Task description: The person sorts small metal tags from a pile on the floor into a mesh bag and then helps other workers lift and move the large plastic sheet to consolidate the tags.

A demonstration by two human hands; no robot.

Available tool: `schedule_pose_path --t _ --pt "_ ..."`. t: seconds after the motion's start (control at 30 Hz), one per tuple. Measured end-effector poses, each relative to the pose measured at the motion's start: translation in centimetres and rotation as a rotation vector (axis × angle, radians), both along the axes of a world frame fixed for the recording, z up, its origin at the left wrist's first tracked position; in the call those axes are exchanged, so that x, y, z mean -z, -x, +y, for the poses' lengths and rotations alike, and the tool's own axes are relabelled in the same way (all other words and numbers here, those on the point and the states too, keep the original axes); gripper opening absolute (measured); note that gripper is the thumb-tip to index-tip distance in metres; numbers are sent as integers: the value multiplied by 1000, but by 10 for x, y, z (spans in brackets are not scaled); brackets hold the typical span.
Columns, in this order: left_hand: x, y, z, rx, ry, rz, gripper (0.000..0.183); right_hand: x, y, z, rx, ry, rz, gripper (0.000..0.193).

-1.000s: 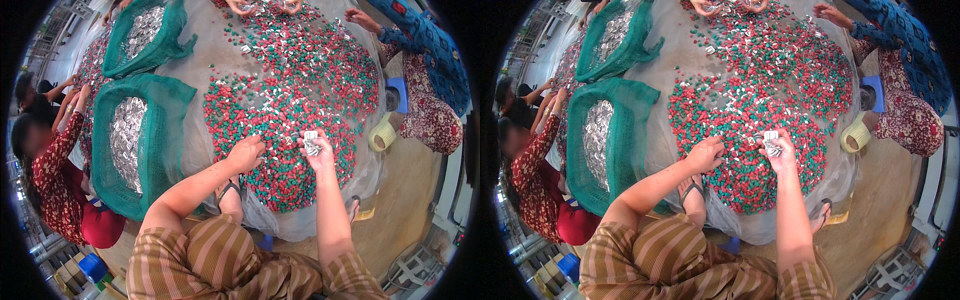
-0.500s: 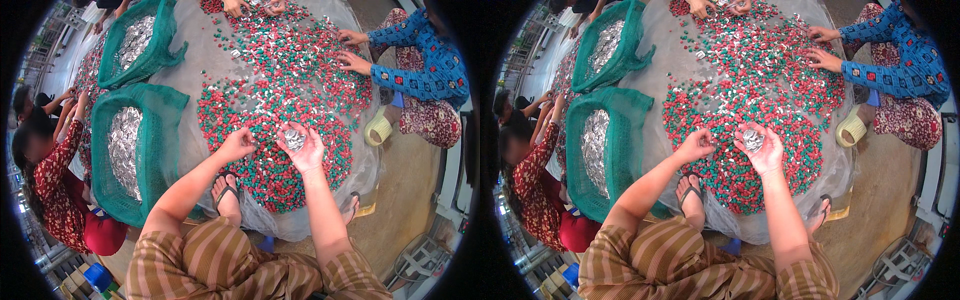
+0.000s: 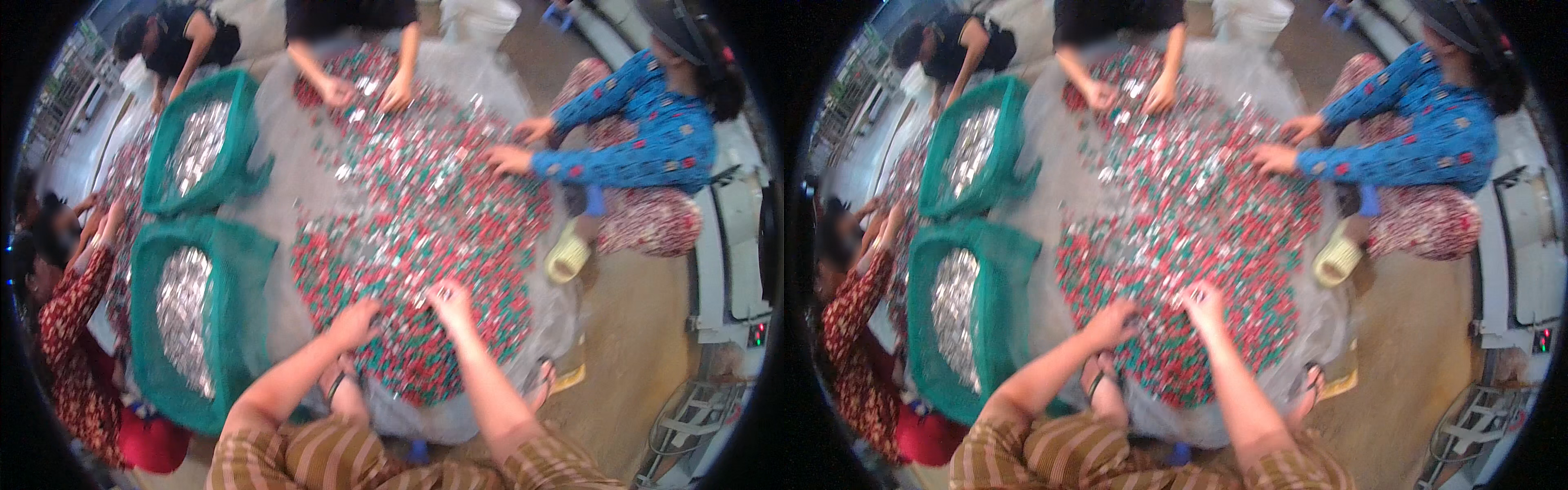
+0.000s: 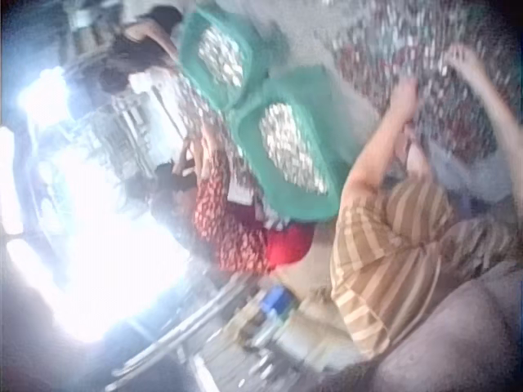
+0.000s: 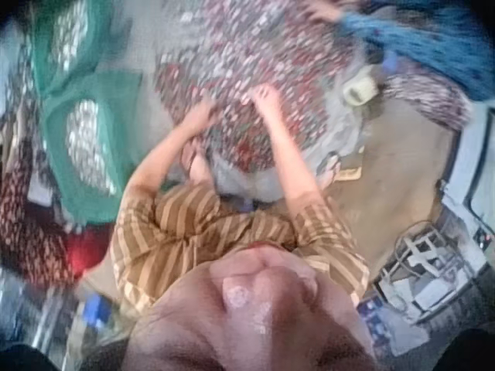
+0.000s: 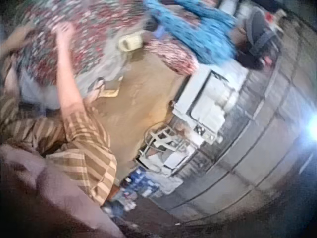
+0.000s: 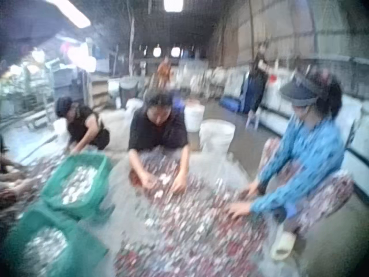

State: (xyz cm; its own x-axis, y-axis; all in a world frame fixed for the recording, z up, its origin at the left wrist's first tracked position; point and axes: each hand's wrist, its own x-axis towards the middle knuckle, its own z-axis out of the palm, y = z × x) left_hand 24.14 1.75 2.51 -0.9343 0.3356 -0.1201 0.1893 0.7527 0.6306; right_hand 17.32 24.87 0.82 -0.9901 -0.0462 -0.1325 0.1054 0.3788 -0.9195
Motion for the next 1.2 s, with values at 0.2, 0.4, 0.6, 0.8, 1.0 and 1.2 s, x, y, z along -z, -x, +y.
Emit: schedule_pose_path --t 0.2,0.4,0.6,0.8,1.0,1.2 --pt "-12 5 3 12 23 -78 33 -10 -6 -3 15 25 -136 15" --pt "-32 15 18 -453 -1007 -785 19 -61 -19 -33 50 -59 37 19" --pt "-27 15 53 -622 -1840 -966 30 -103 -49 -82 -127 -281 299 20" --pt "-35 4 52 -588 -1970 -779 39 -112 -59 -105 -143 -320 527 32" --pt "-66 25 -12 -1034 -1857 -642 18 -94 -35 -82 -65 -235 490 26" --pt "-128 13 -163 -1197 -1114 281 24 -36 -9 7 158 -519 181 21"
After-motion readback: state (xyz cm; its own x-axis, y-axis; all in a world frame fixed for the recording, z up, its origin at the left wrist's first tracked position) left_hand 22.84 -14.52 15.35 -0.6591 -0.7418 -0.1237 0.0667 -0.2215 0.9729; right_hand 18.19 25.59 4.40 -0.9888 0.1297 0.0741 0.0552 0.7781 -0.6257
